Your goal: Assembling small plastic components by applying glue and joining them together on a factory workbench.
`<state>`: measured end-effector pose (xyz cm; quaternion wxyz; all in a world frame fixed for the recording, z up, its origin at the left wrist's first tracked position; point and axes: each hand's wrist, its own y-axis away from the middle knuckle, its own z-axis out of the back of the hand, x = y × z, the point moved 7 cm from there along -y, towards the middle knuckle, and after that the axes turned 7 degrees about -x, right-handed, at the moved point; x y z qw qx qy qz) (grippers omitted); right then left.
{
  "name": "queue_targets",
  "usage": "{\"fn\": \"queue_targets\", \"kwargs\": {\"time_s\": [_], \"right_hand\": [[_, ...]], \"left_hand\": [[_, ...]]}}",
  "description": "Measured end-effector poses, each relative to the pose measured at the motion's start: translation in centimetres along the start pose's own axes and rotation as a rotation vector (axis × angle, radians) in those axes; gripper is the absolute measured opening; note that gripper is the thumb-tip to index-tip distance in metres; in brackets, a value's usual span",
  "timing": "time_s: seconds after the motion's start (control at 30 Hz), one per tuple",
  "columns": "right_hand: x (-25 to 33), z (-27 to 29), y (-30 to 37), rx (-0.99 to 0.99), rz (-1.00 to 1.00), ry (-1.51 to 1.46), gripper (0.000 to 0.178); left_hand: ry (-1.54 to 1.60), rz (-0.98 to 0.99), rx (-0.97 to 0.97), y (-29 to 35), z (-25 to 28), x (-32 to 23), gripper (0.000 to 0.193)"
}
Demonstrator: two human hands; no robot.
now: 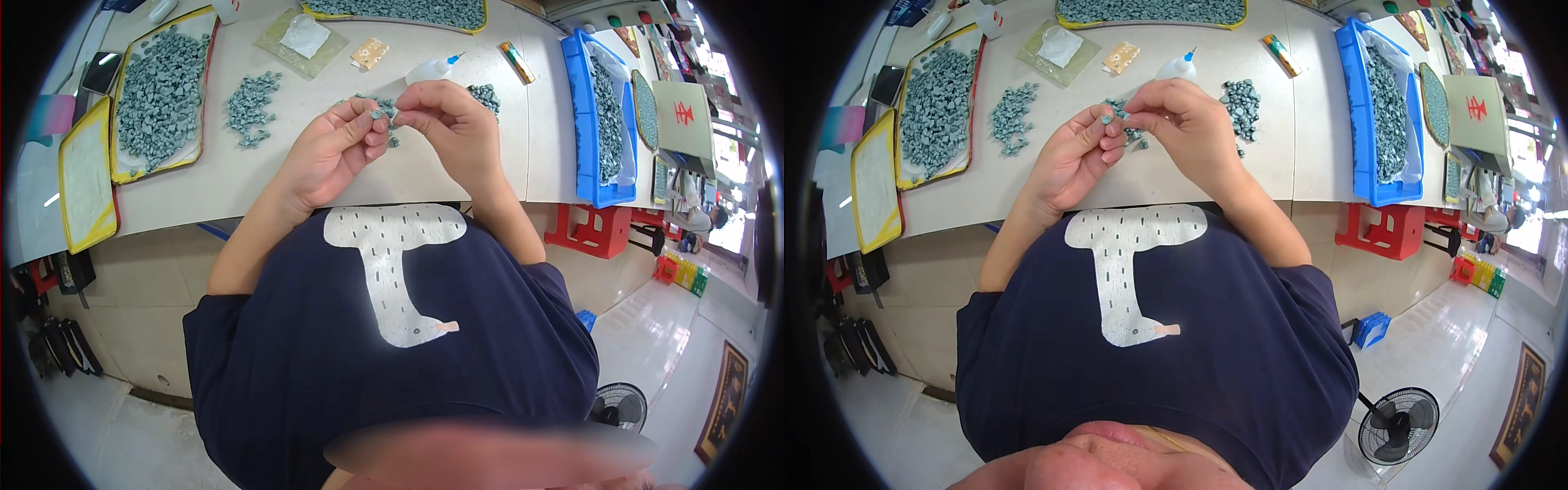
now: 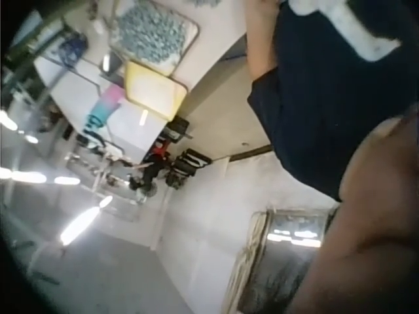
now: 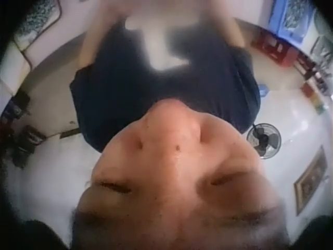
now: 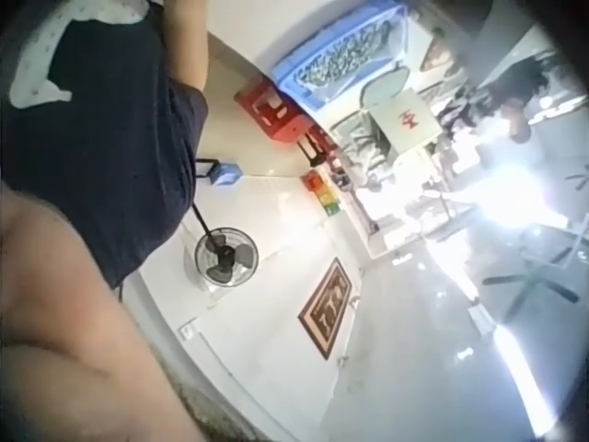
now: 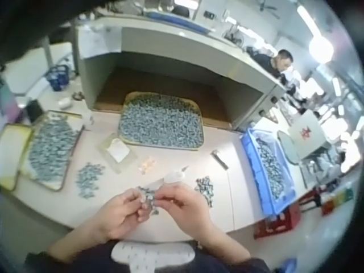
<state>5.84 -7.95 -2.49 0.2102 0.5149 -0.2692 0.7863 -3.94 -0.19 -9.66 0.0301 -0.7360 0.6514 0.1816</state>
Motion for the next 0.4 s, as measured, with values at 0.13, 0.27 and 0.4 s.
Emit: {"fn": "queue_targets", "kwargs": {"time_s": [0.13,0.27,0.4], "right_hand": [[-0.4,-0.7,0.6,-0.044,-0.048,-0.133,0.011],[-1.9,-1.5,1.1,-0.052,-0.223,-0.185,0.011],[-2.5,-1.9,1.3,0.029,-0.268,-0.188,0.017]], "left_hand": [[0.011,-0.002,0.036,0.1,-0.2,0.1,0.013],[-0.019,-0.001,0.031,0.5,0.5,-0.1,0.014],[0.003,0.008,0.025,0.3,1.1,-0.1,0.015]]}}
